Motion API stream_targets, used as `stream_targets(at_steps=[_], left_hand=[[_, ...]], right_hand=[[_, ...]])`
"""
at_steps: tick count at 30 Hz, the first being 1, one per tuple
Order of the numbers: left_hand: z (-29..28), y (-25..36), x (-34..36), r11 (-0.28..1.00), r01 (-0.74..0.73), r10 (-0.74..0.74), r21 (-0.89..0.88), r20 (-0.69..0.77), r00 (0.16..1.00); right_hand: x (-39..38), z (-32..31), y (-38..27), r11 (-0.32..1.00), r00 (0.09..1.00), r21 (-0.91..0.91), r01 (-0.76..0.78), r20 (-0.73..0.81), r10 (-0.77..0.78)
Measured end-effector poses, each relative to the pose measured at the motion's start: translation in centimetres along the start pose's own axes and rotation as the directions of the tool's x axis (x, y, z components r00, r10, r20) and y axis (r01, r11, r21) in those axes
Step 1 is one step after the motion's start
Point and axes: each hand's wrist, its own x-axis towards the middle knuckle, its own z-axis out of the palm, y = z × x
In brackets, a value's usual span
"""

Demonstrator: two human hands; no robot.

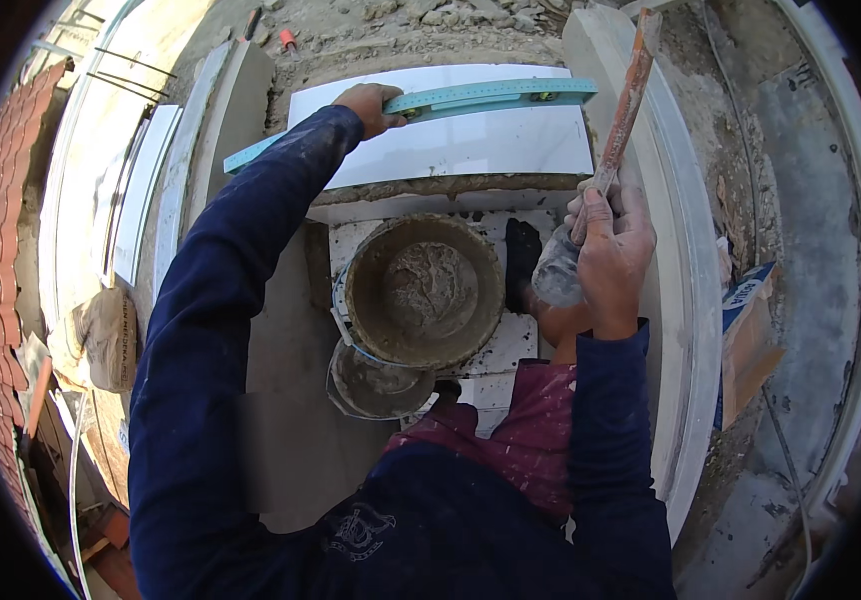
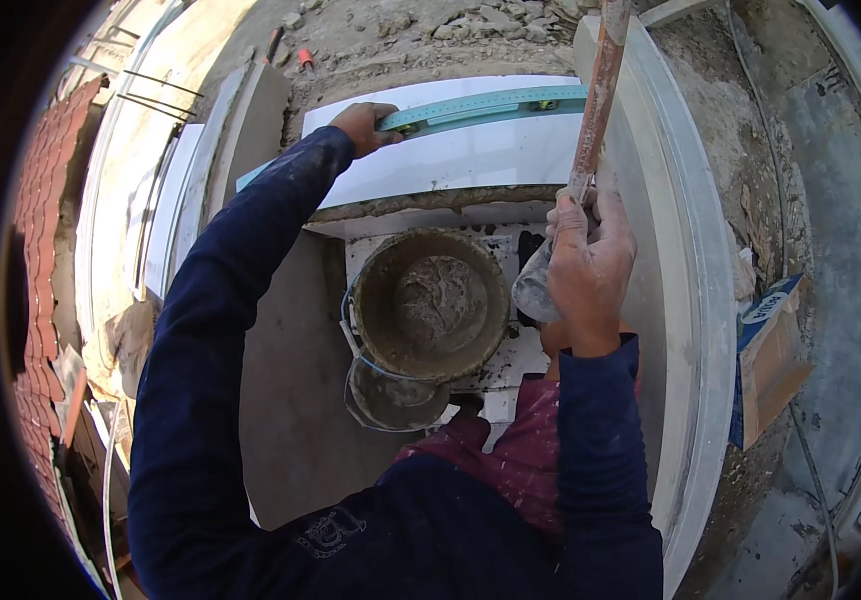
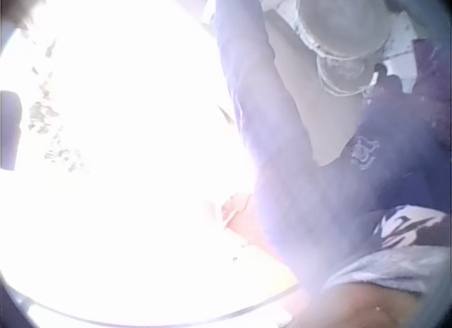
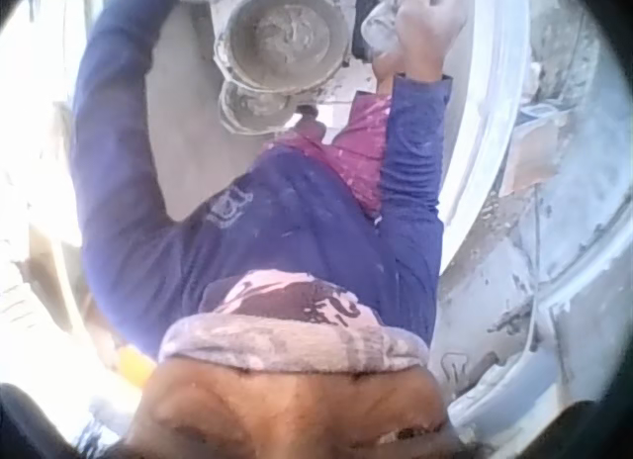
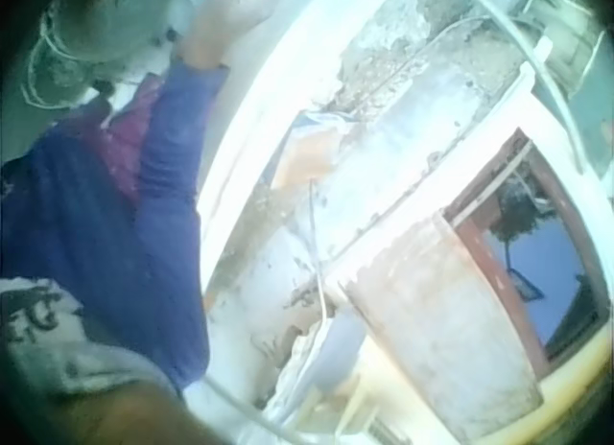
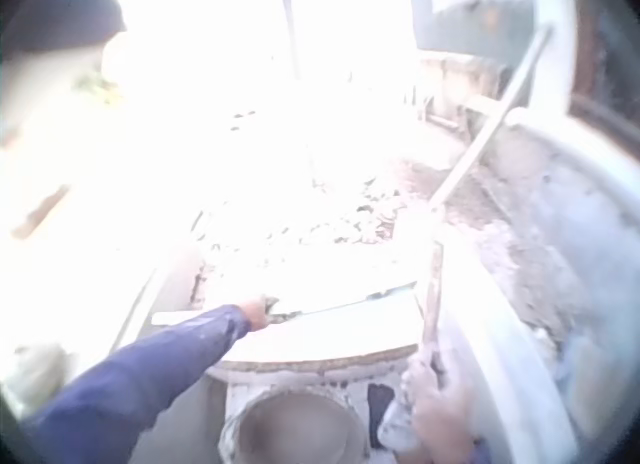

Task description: The person lays tiles onto a concrete surface using mortar, then levels them with a level and a rubber mallet.

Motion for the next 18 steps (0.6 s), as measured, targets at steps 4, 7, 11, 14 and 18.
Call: stream_targets(at_steps=[4, 7, 11, 14, 18], left_hand=[[2.3, -2.6, 2.9, 0.998, 0.050, -0.052, -0.047, -0.054, 0.997], [3.9, -3.6, 4.6, 0.999, 0.043, -0.043, -0.001, -0.062, 0.997], [6.0, -3.1, 5.8, 0.994, 0.060, -0.049, 0.088, -0.117, 0.992], [6.5, -2.4, 6.3, 0.991, 0.105, -0.100, 0.080, -0.060, 0.993], [6.9, -1.3, 4.0, 0.951, 0.077, 0.041, 0.300, -0.367, 0.929]], right_hand=[[0.4, 0.2, 0.5, 0.999, 0.998, -0.007, 0.051, 0.037, -0.051], [0.3, 0.4, 0.7, 0.996, 0.996, -0.056, 0.067, 0.063, -0.063], [0.2, 0.6, 0.8, 0.991, 0.993, -0.110, 0.073, 0.096, -0.063], [0.3, 0.9, 0.8, 0.993, 0.996, -0.100, 0.070, 0.067, -0.063], [0.3, 1.1, 0.7, 0.989, 0.994, -0.113, 0.091, 0.074, -0.083]])
